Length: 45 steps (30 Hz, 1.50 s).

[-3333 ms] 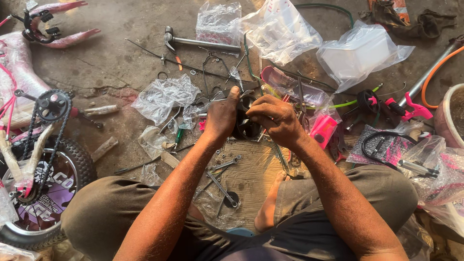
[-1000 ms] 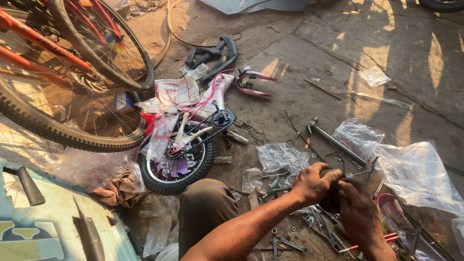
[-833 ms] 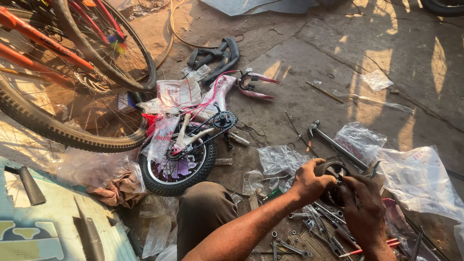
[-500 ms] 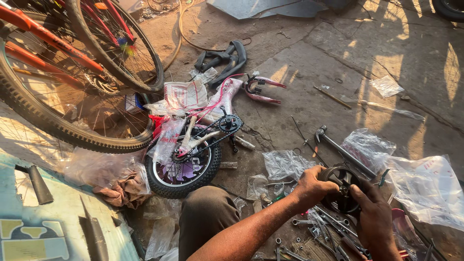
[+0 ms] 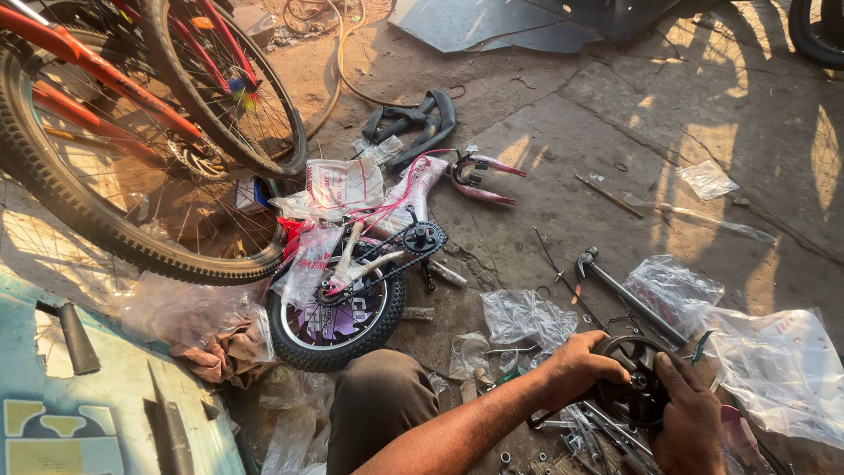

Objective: The person unpacks bicycle components from plastic bags and assembles a small wheel hub. They insert a pink plastic star-shaped piece into the hub, attach a metal axle, and tighten it using a screwdriver and wrench. The person works on the floor surrounded by tools and bicycle parts.

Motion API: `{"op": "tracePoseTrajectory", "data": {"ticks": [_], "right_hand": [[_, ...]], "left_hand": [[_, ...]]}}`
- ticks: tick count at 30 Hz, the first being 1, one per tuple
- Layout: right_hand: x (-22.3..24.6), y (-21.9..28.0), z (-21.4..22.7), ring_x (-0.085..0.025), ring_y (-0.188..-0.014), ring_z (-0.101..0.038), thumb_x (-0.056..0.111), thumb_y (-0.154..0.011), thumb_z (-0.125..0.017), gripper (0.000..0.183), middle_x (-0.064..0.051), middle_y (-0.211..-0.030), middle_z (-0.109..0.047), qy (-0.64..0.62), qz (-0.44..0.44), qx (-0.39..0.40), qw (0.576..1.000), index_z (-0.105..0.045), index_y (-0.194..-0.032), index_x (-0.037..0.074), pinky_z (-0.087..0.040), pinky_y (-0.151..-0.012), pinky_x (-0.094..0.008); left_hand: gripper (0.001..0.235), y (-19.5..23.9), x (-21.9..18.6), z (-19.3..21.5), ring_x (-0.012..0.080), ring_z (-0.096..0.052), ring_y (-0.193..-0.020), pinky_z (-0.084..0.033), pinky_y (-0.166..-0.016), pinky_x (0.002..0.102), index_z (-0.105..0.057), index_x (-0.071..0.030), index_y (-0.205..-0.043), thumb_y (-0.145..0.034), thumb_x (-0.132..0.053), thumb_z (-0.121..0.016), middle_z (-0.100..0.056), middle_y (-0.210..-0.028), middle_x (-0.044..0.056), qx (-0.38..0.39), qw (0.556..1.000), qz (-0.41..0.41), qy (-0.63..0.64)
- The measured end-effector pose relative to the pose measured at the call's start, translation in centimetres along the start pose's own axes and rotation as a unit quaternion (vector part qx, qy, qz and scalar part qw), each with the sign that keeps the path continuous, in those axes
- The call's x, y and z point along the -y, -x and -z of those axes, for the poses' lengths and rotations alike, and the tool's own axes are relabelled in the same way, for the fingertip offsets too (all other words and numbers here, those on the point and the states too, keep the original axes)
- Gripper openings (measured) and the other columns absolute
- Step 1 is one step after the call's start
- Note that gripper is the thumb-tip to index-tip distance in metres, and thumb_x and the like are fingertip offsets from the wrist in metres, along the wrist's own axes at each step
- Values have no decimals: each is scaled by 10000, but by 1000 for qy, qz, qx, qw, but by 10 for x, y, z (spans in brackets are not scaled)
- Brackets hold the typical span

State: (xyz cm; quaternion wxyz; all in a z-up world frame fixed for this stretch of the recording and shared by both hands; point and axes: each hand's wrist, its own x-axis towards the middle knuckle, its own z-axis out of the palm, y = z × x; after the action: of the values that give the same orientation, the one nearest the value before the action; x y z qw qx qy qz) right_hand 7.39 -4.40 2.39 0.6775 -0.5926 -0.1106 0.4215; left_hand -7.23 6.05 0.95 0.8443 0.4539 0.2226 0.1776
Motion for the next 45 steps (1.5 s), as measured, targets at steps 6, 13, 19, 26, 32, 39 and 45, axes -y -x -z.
{"op": "tracePoseTrajectory", "data": {"ticks": [6,13,19,26,32,39,45], "right_hand": [[0,-1,6,-221,-869,-714,206,-1070,-571,345,-117,-1071,-709,-12,-2,8,1000,-622,-1329,-17,-602,-758,-391],[-3,-7,2,-196,-939,-709,234,-1096,-566,327,-94,-1118,-707,-90,-17,-9,996,-625,-1336,19,-602,-829,-381],[-25,-37,20,-203,-992,-689,256,-1102,-504,347,-83,-1139,-697,-60,-22,-41,997,-605,-1329,13,-581,-860,-375],[-52,-93,35,-234,-1085,-648,168,-1088,-499,360,-161,-1225,-663,269,256,36,928,-616,-1361,-35,-522,-939,-355],[-50,-51,15,-211,-1057,-683,130,-984,-539,393,-153,-1190,-722,476,271,19,836,-645,-1335,-12,-538,-916,-339],[-24,-30,-18,-178,-1007,-706,186,-1062,-503,350,-106,-1142,-736,365,192,17,911,-644,-1315,-11,-562,-858,-296],[-27,-30,-16,-210,-958,-647,246,-1101,-519,316,-91,-1129,-678,-79,-53,-9,995,-627,-1321,47,-550,-817,-381]], "left_hand": [[581,1,-1,3,211,-680,-931,-600,-854,363,-502,93,-1308,-821,-147,-710,-627,-1044,160,16,1000,-11,-4],[640,3,-12,-4,231,-683,-943,-615,-840,376,-485,99,-1335,-823,-212,-710,-621,-1052,175,4,999,-8,-34],[640,-2,-16,-11,202,-699,-935,-628,-809,348,-504,74,-1335,-804,-211,-717,-644,-1064,146,-78,994,-15,-76],[570,-3,-22,-2,197,-694,-969,-584,-845,312,-607,92,-1249,-806,-240,-739,-696,-1069,156,-128,980,-86,-124],[543,5,-21,8,206,-703,-905,-609,-791,327,-572,65,-1199,-768,-236,-708,-672,-1026,153,-138,986,-30,-94],[526,13,-32,2,205,-701,-916,-603,-791,319,-569,74,-1203,-788,-224,-695,-672,-1036,164,-142,983,-44,-112],[534,19,-37,-1,213,-700,-920,-602,-808,325,-538,56,-1231,-781,-201,-665,-660,-1033,164,-129,988,-24,-81]]}}
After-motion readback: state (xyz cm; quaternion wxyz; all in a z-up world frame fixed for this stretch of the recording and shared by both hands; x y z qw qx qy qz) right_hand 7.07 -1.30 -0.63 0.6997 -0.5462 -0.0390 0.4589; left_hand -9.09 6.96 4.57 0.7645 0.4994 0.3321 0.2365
